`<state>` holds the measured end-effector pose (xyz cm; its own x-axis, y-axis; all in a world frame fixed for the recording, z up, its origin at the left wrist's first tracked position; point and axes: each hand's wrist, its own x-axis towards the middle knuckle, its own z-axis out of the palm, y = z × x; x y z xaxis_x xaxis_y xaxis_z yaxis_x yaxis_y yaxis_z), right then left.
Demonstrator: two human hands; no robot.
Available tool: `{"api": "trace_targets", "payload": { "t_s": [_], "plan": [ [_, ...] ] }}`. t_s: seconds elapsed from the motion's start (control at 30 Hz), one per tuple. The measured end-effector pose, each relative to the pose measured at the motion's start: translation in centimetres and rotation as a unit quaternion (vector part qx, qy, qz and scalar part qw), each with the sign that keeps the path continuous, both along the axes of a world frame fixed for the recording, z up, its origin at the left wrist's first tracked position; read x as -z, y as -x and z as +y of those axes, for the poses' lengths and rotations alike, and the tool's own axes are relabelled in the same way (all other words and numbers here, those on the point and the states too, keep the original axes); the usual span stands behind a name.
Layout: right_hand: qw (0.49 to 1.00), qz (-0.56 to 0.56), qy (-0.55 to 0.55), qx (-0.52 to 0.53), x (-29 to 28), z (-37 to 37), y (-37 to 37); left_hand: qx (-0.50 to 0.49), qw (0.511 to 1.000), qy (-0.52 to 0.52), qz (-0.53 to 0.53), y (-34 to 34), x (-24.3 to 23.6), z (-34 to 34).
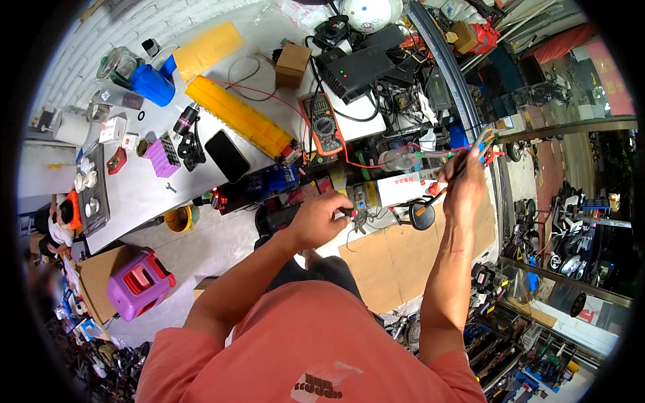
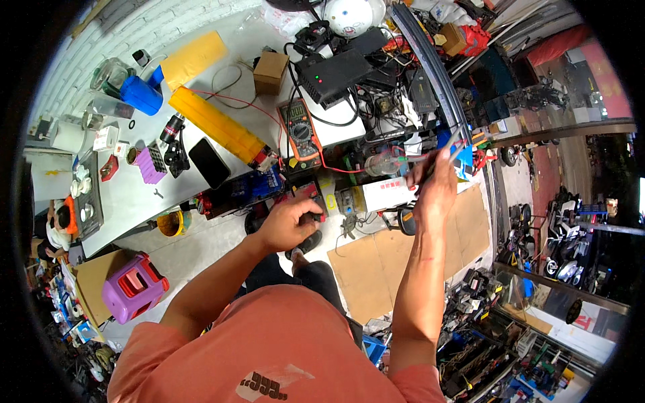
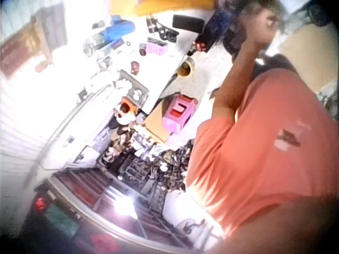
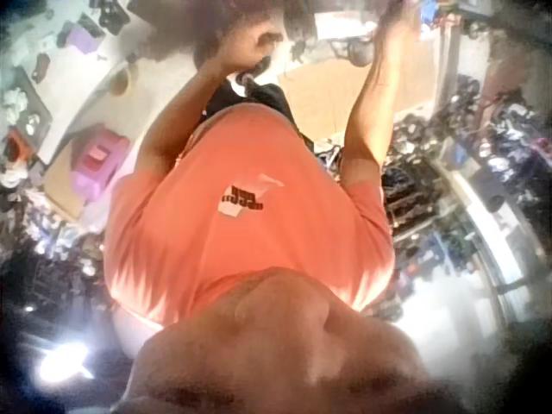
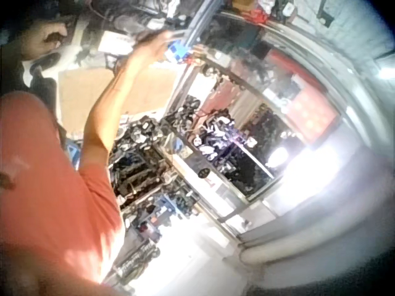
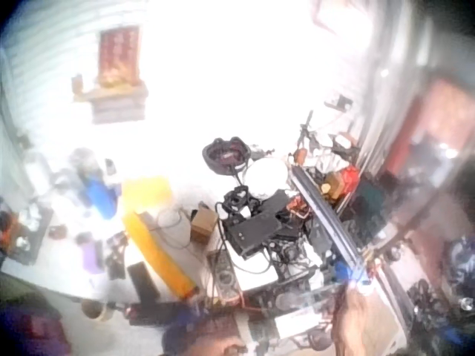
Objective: The person works on a small electronic device, likely a battery pack, at a cluttered workbench. They strip wires, connect them to the device, and use a multimeter to test the electrical connections. The person also uses a heat gun on the device and handles various tools and components throughout the process.
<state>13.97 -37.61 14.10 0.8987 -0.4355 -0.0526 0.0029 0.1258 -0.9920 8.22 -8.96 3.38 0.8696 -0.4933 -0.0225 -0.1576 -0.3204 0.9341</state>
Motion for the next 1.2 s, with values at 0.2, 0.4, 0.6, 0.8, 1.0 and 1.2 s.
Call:
{"api": "trace_targets", "payload": {
  "t_s": [0.2, 0.4, 0.6, 0.8, 1.0, 1.2],
  "plan": [
    [0.987, -0.033, 0.131, -0.089, -1.4, 6.7, -10.2, 0.041, 0.999, -0.018, 0.013, 0.5, 0.3, 2.1],
    [0.982, 0.157, -0.061, -0.088, 9.4, 9.5, -18.2, 0.001, 0.998, -0.035, 0.044, 0.4, -0.1, 7.5],
    [0.948, 0.264, -0.173, 0.036, 18.4, 10.7, -22.0, -0.095, 0.984, -0.028, 0.151, 0.0, -0.3, 14.6],
    [0.92, 0.323, -0.212, 0.067, 18.1, 15.2, -23.2, -0.214, 0.96, -0.052, 0.174, 1.2, 1.8, 22.3],
    [0.926, 0.259, -0.265, 0.071, 16.3, 15.0, -22.2, -0.245, 0.945, -0.02, 0.217, 1.1, 2.4, 24.7],
    [0.946, 0.176, -0.258, 0.082, 12.4, 12.0, -14.8, -0.195, 0.962, 0.031, 0.189, -0.8, -0.1, 21.0]
  ]
}}
